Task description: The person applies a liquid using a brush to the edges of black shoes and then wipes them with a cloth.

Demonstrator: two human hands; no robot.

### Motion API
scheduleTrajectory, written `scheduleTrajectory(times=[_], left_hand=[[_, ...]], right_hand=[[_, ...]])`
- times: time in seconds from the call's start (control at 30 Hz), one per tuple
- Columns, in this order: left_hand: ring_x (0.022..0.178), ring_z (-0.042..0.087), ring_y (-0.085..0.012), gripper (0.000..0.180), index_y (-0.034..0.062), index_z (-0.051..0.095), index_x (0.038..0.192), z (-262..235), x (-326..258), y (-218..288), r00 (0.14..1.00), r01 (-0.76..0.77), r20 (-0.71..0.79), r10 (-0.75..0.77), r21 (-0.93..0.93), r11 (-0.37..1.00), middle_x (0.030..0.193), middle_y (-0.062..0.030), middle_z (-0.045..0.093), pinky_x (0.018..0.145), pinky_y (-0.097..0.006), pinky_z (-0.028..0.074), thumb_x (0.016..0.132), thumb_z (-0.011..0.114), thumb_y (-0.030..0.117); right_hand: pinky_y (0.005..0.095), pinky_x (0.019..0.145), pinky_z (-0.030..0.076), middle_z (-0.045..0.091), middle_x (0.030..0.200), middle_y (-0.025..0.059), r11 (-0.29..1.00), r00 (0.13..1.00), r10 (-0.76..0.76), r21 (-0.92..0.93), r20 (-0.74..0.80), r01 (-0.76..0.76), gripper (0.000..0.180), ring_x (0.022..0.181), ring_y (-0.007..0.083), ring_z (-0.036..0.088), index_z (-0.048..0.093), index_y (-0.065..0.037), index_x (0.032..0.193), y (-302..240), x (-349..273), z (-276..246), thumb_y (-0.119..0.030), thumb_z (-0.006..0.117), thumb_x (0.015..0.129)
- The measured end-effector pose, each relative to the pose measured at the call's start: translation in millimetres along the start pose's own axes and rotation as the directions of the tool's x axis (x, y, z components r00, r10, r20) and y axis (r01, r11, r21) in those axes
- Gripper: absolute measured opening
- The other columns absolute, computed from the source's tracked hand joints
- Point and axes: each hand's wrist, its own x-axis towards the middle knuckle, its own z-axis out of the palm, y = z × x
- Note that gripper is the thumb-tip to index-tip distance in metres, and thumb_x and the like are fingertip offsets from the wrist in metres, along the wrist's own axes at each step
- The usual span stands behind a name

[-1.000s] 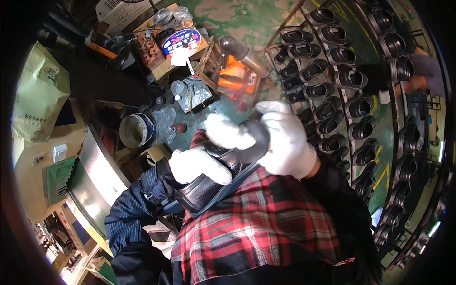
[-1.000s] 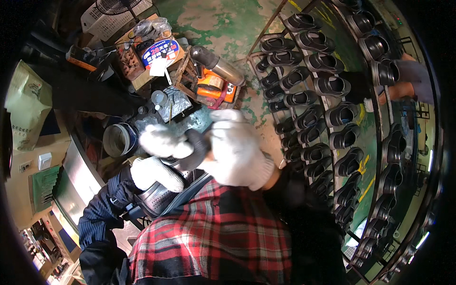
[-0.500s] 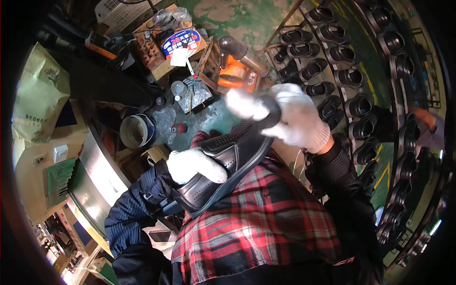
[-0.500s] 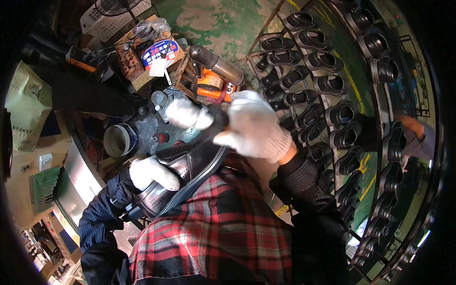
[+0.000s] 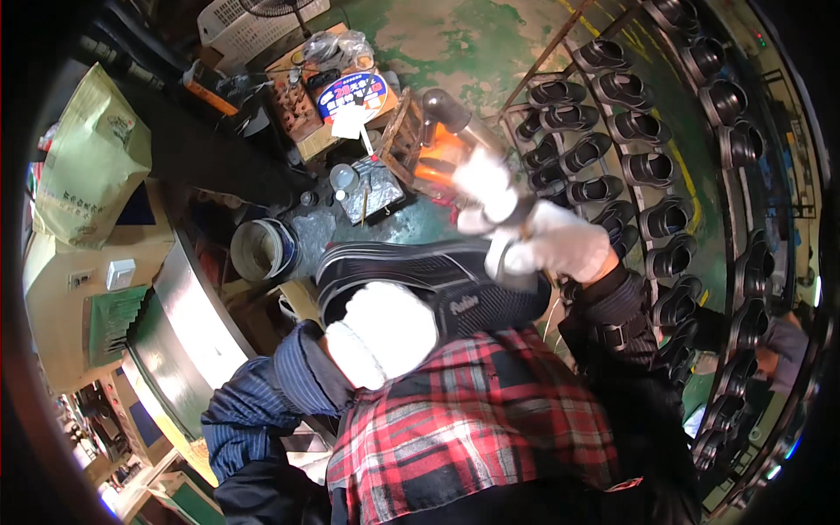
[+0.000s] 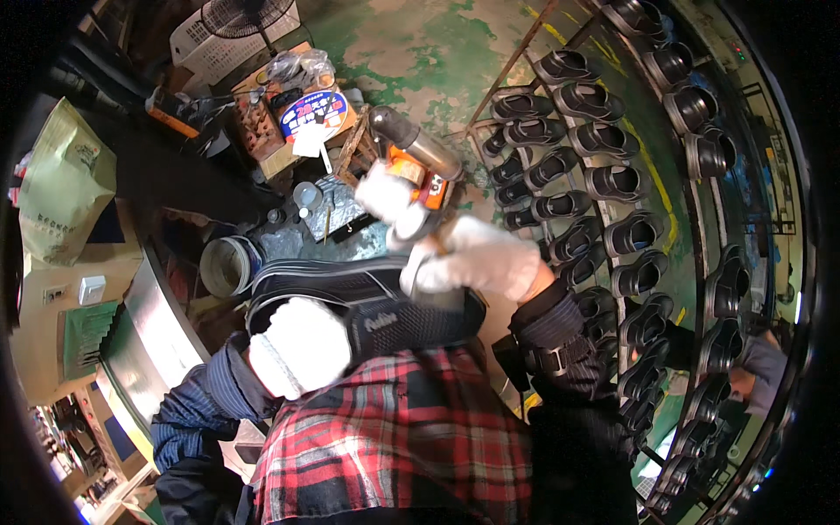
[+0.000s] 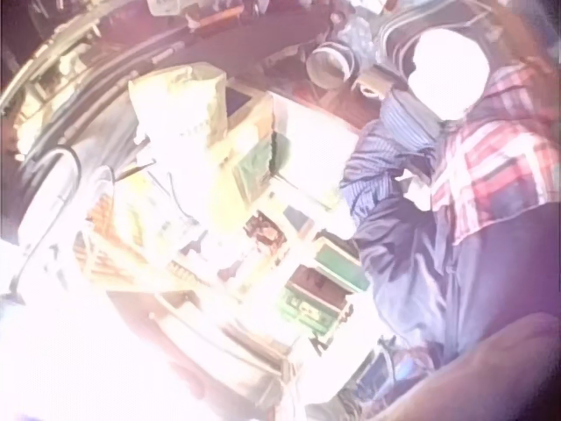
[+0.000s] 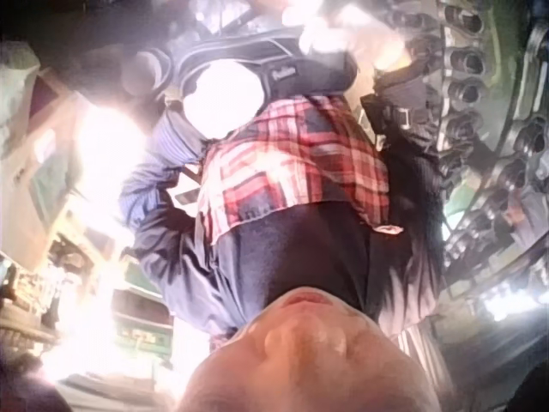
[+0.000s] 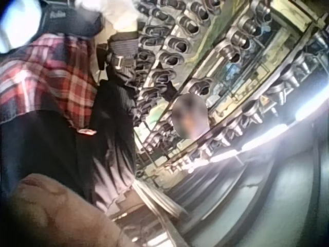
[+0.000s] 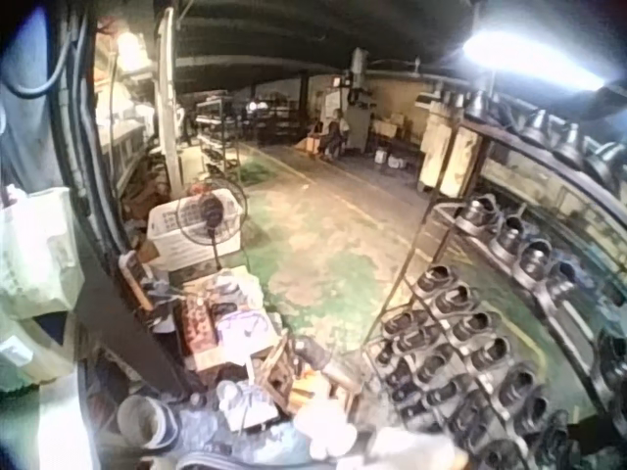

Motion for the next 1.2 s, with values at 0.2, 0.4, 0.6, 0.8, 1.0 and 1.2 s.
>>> scheduleTrajectory(times=[0.2, 0.4, 0.6, 0.8, 1.0, 1.2], left_hand=[[0.051, 0.056, -0.0232, 0.016, 0.0076, 0.065, 0.072, -29.8, -23.0, 5.6, 0.990, 0.132, 0.009, -0.143, -0.443, 0.887, 0.062, -0.0086, 0.056, 0.044, -0.036, 0.043, 0.074, 0.058, 0.021], [0.068, 0.064, -0.0198, 0.053, 0.0020, 0.058, 0.128, -48.8, -66.9, -51.5, 0.939, -0.298, -0.318, -0.131, -0.943, 0.151, 0.090, -0.0094, 0.065, 0.071, -0.036, 0.053, 0.082, 0.065, 0.026], [0.132, 0.042, -0.0460, 0.127, 0.0045, 0.011, 0.154, -56.1, -75.2, -37.0, 0.560, 0.705, 0.617, -0.553, -0.706, -0.073, 0.143, -0.0291, 0.041, 0.109, -0.044, 0.036, 0.056, 0.086, 0.032], [0.110, 0.057, -0.0450, 0.105, -0.0014, 0.022, 0.149, -42.7, -86.2, -6.3, 0.518, 0.553, 0.324, -0.791, -0.833, 0.021, 0.119, -0.0274, 0.054, 0.094, -0.045, 0.048, 0.062, 0.076, 0.018], [0.107, 0.064, -0.0337, 0.109, -0.0098, 0.010, 0.148, -56.6, -78.6, 17.4, 0.416, 0.644, 0.215, -0.884, -0.756, 0.119, 0.120, -0.0294, 0.058, 0.094, -0.036, 0.049, 0.067, 0.077, 0.015], [0.101, 0.066, -0.0328, 0.112, -0.0108, 0.011, 0.147, -62.1, -71.0, 22.3, 0.403, 0.646, 0.200, -0.893, -0.754, 0.123, 0.113, -0.0268, 0.062, 0.090, -0.036, 0.051, 0.066, 0.083, 0.019]], right_hand=[[0.0249, 0.075, 0.048, 0.069, 0.086, 0.0027, 0.971, 0.996, 0.085, -0.228, 0.036, -0.074, 0.023, 0.079, 0.0093, 0.061, 0.071, 0.001, 0.095, 6.7, -3.9, 20.4, -0.016, 0.067, 0.081], [0.0244, 0.070, 0.048, 0.069, 0.083, 0.0032, 0.939, 0.994, 0.086, -0.339, 0.062, -0.060, 0.025, 0.074, 0.0083, 0.060, 0.072, -0.001, 0.094, 8.8, 0.5, 20.3, -0.020, 0.069, 0.078], [0.0238, 0.073, 0.048, 0.069, 0.083, 0.0023, 0.945, 0.985, 0.143, -0.310, 0.093, -0.108, 0.027, 0.077, 0.0092, 0.060, 0.071, -0.001, 0.098, 5.4, 5.7, 32.0, -0.016, 0.069, 0.076], [0.0237, 0.072, 0.048, 0.067, 0.087, 0.0034, 0.972, 0.992, -0.113, -0.214, -0.054, 0.099, 0.027, 0.076, 0.0084, 0.059, 0.064, 0.002, 0.107, -24.6, 4.4, 35.7, -0.006, 0.062, 0.081], [0.0322, 0.064, 0.049, 0.065, 0.074, 0.0078, 0.648, 0.980, -0.143, -0.761, -0.135, -0.010, 0.017, 0.068, 0.0212, 0.063, 0.064, -0.004, 0.098, -52.9, -8.3, 48.8, -0.018, 0.064, 0.088], [0.0404, 0.051, 0.045, 0.057, 0.063, 0.0080, 0.121, 0.963, -0.203, -0.972, 0.175, 0.202, 0.018, 0.060, 0.0280, 0.061, 0.065, -0.014, 0.085, -33.4, 3.0, 77.0, -0.031, 0.066, 0.087]])
